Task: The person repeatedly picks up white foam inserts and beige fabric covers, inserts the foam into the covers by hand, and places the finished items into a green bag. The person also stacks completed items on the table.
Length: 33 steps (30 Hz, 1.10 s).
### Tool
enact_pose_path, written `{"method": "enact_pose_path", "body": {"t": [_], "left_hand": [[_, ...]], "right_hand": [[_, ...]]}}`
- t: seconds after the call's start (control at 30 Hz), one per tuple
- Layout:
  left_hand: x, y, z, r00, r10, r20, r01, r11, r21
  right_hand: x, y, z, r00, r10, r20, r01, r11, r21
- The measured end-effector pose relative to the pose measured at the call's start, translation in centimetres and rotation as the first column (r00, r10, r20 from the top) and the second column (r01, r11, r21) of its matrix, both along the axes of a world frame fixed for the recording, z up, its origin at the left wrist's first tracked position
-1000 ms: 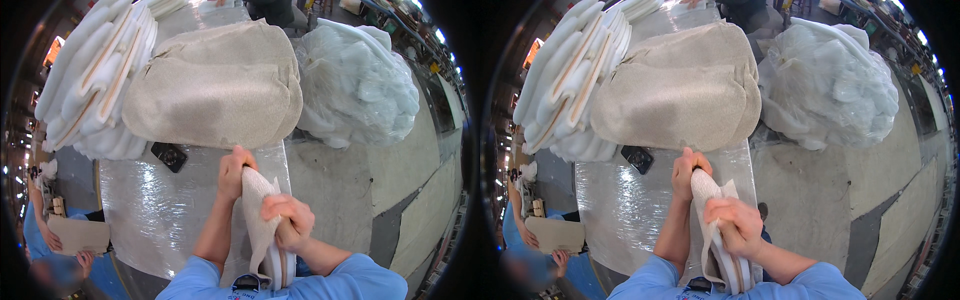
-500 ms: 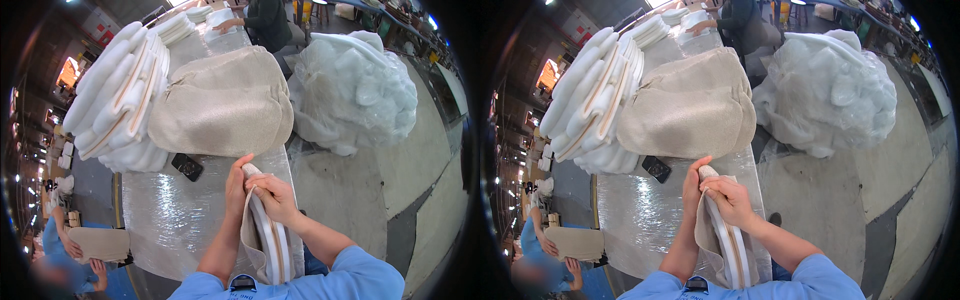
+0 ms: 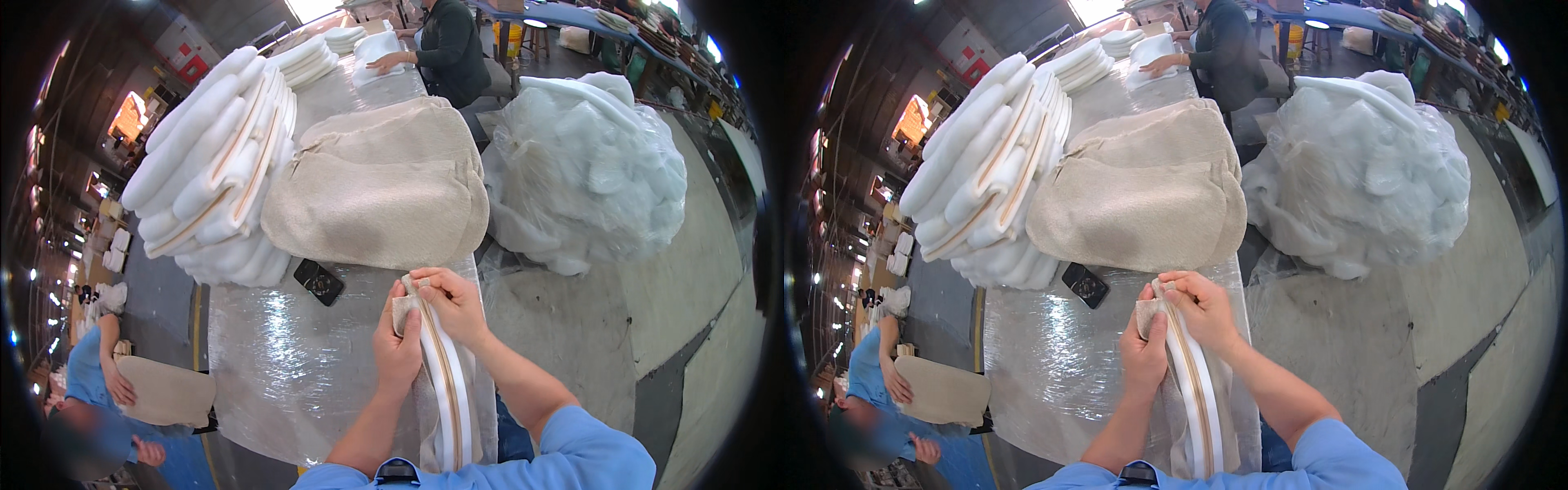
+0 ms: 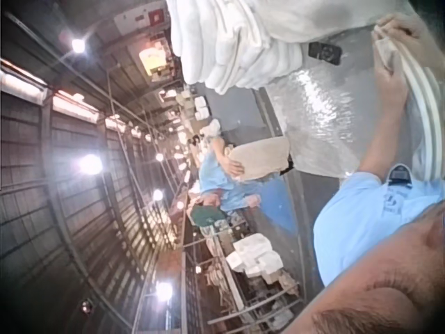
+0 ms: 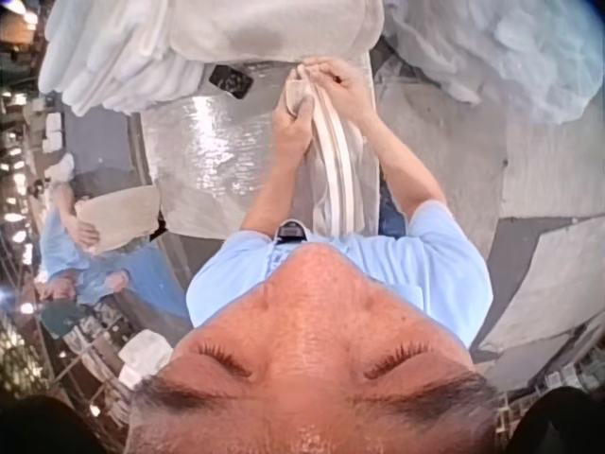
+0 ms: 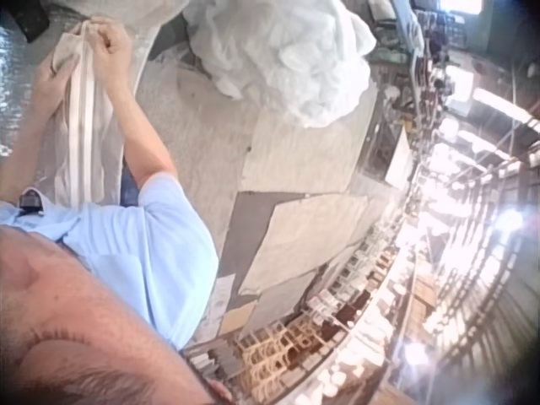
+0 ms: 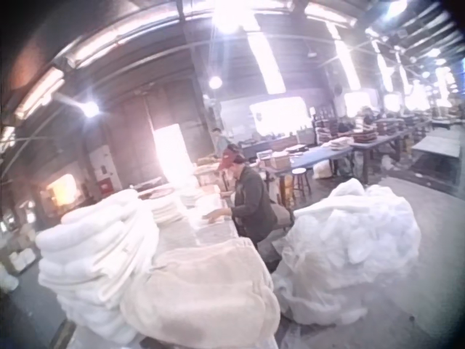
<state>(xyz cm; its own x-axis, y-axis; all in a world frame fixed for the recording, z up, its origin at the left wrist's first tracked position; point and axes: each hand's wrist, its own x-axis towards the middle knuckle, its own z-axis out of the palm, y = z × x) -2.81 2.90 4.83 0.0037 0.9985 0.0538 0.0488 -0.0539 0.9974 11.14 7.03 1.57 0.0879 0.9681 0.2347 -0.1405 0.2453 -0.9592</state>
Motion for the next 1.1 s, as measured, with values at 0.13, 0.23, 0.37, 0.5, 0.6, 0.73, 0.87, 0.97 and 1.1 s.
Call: {"method": "enact_pose_path", "body": {"t": [0.13, 0.23, 0.37, 0.5, 0.6, 0.73, 0.87, 0.97, 1.1], "left_hand": [[0.9, 0.4, -0.9, 0.946, 0.213, -0.245, -0.150, 0.956, 0.253], [2.0, 0.4, -0.7, 0.942, 0.294, -0.164, -0.257, 0.943, 0.213], [1.6, 0.7, -1.3, 0.954, 0.261, -0.149, -0.229, 0.951, 0.207], [-0.5, 1.4, -1.0, 0.986, 0.169, -0.016, -0.164, 0.974, 0.156], [-2.5, 2.3, -2.1, 0.868, 0.024, 0.495, -0.023, 1.000, -0.007], [-2.5, 7.9, -3.5, 0.917, 0.086, 0.390, -0.074, 0.996, -0.045], [-2.2, 13.0, -6.5, 0.993, 0.098, 0.072, -0.102, 0.993, 0.064], [0.1, 14.9, -6.5, 0.961, 0.056, 0.272, -0.059, 0.998, 0.000], [0.8, 15.1, -6.1, 0.957, -0.004, 0.290, 0.017, 0.999, -0.042]], "right_hand": [[-1.9, -0.9, -0.6, 0.991, -0.127, -0.044, 0.130, 0.990, 0.063], [-2.2, -1.7, -1.2, 0.981, -0.193, -0.017, 0.194, 0.977, 0.092], [-2.2, -2.2, -1.2, 0.978, -0.207, 0.021, 0.203, 0.971, 0.127], [0.5, 2.2, -1.4, 0.985, 0.163, -0.058, -0.157, 0.983, 0.097], [2.8, 7.6, 0.9, 0.969, 0.217, -0.117, -0.237, 0.952, -0.194], [-0.6, 12.4, 0.1, 0.855, 0.224, -0.468, -0.278, 0.959, -0.049], [-3.3, 12.6, 0.0, 0.822, 0.247, -0.513, -0.337, 0.937, -0.089], [-3.5, 11.6, -0.1, 0.866, 0.180, -0.466, -0.257, 0.961, -0.106], [-3.8, 10.0, -0.2, 0.926, 0.080, -0.370, -0.121, 0.989, -0.089]]}}
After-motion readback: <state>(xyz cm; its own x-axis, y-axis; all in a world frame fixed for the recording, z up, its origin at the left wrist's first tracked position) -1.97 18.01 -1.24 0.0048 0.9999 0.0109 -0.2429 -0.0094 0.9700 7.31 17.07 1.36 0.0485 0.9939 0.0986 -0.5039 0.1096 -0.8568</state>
